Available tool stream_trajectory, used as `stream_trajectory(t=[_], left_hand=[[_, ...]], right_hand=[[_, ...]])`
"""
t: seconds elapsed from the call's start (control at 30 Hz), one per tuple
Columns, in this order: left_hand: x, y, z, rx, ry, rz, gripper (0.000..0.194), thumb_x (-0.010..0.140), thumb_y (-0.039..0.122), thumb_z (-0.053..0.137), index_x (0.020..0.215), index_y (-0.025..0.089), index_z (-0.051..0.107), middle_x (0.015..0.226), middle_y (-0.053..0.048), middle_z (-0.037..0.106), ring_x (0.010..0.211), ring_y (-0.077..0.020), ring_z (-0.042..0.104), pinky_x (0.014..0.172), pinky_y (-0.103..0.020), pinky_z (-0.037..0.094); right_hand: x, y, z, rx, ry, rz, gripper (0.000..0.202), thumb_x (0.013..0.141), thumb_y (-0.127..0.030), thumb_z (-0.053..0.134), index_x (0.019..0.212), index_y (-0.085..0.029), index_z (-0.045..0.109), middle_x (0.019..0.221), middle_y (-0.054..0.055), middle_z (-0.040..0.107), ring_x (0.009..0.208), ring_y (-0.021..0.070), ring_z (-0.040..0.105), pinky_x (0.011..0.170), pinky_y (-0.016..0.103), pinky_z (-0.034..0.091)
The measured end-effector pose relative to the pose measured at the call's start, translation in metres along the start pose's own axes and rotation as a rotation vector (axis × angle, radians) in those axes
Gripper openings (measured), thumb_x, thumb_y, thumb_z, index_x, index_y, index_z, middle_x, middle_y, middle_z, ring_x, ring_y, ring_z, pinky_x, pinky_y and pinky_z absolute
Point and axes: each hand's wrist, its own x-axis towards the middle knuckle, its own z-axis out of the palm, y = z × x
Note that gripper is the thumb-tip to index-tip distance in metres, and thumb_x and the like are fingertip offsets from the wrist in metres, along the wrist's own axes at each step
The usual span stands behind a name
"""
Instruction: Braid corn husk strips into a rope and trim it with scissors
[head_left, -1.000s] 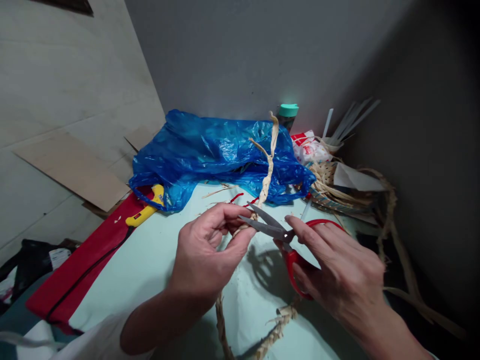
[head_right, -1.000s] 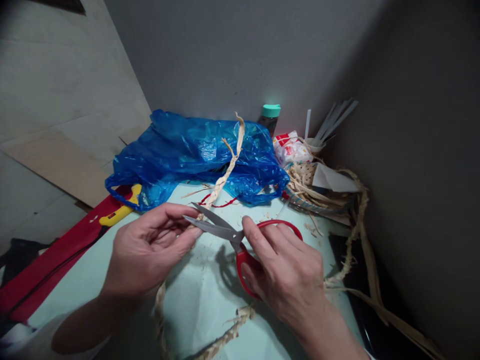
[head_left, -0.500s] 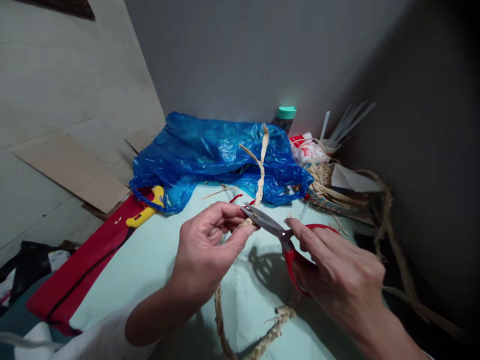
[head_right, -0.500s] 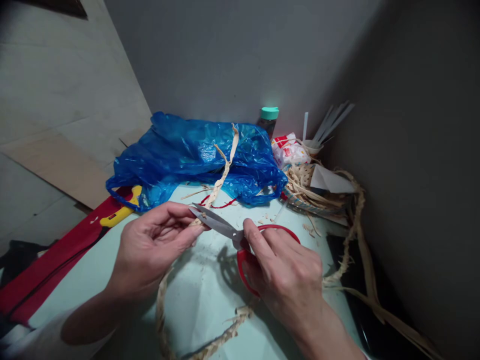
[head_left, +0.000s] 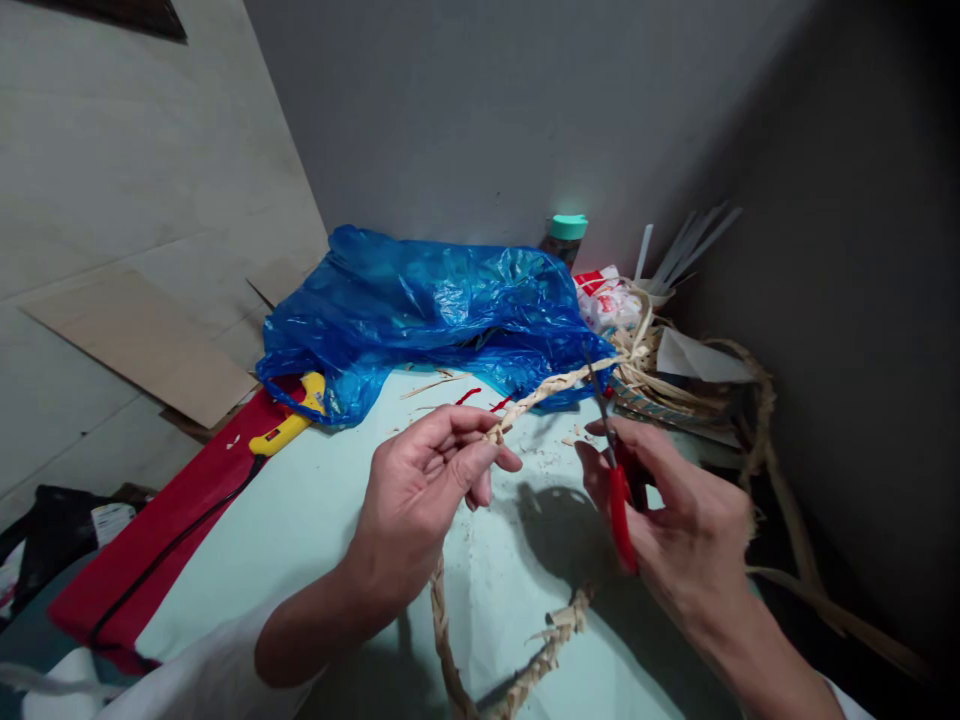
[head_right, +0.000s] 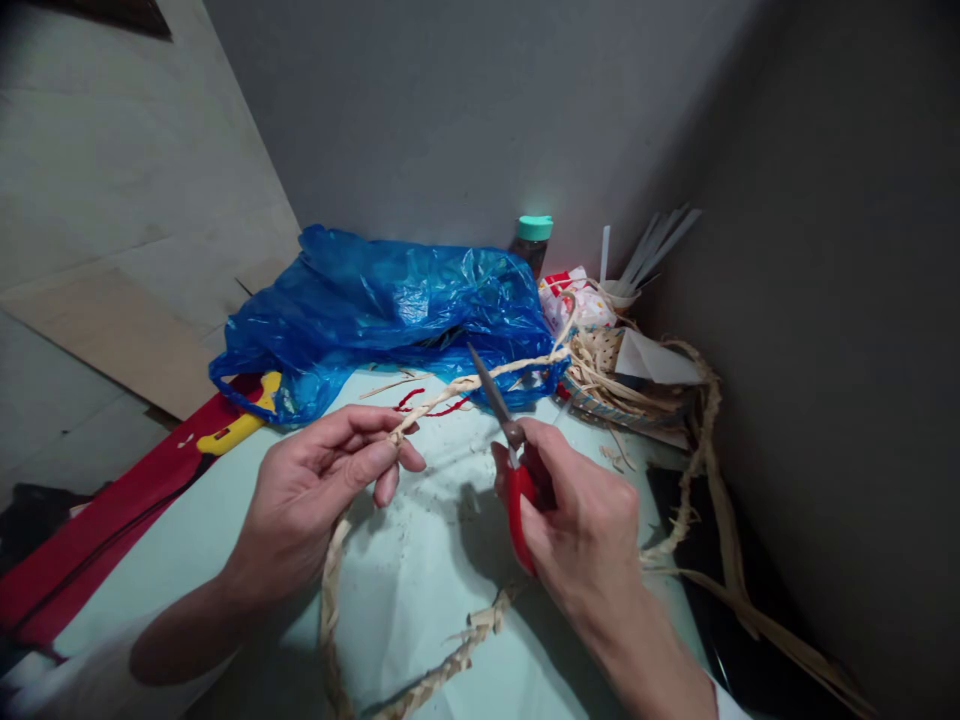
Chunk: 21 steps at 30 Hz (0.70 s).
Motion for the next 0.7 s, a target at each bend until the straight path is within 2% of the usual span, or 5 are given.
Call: stream_trajectory(t=[0.1, 0.27, 0.47, 0.6, 0.7], left_hand=[[-0.002, -0.001, 0.002, -0.032, -0.007, -0.004, 0.008, 0.091, 0.022, 0.059, 0.096, 0.018, 0.064, 0.08, 0.0, 0.071, 0.057, -0.0057, 0.053, 0.057, -0.018, 0.045], [-0.001, -0.001, 0.001, -0.103, -0.032, -0.038, 0.008, 0.091, 0.022, 0.058, 0.094, 0.019, 0.064, 0.078, 0.0, 0.07, 0.055, -0.0059, 0.053, 0.056, -0.018, 0.043], [0.004, 0.001, -0.003, -0.395, -0.079, -0.201, 0.001, 0.085, 0.017, 0.065, 0.085, 0.016, 0.065, 0.077, -0.002, 0.065, 0.065, -0.0068, 0.055, 0.064, -0.017, 0.044], [0.007, 0.0, -0.006, -0.549, -0.134, -0.329, 0.006, 0.085, 0.012, 0.063, 0.09, 0.013, 0.067, 0.078, -0.003, 0.061, 0.068, -0.0069, 0.054, 0.068, -0.018, 0.044], [0.009, -0.001, -0.006, -0.623, -0.163, -0.356, 0.009, 0.086, 0.012, 0.06, 0.09, 0.01, 0.068, 0.075, -0.003, 0.056, 0.063, -0.0062, 0.048, 0.062, -0.018, 0.042]], right_hand=[[0.001, -0.005, -0.001, 0.011, -0.043, -0.03, 0.012, 0.085, -0.017, 0.058, 0.097, -0.02, 0.059, 0.063, -0.003, 0.057, 0.046, 0.0083, 0.046, 0.047, 0.021, 0.037], [-0.001, -0.007, 0.0, -0.008, -0.037, -0.036, 0.015, 0.083, -0.018, 0.058, 0.097, -0.02, 0.058, 0.064, -0.002, 0.057, 0.049, 0.0103, 0.05, 0.049, 0.023, 0.038], [-0.005, -0.002, 0.004, 0.029, -0.108, -0.07, 0.027, 0.079, -0.015, 0.059, 0.107, -0.018, 0.057, 0.071, 0.001, 0.061, 0.058, 0.014, 0.057, 0.053, 0.024, 0.041], [-0.005, -0.002, 0.007, 0.045, -0.097, -0.063, 0.024, 0.08, -0.015, 0.059, 0.104, -0.018, 0.058, 0.067, -0.001, 0.059, 0.055, 0.0123, 0.055, 0.052, 0.023, 0.041], [-0.003, -0.004, 0.008, 0.076, -0.098, -0.029, 0.019, 0.083, -0.018, 0.061, 0.101, -0.019, 0.057, 0.066, -0.002, 0.058, 0.05, 0.01, 0.05, 0.05, 0.022, 0.04]])
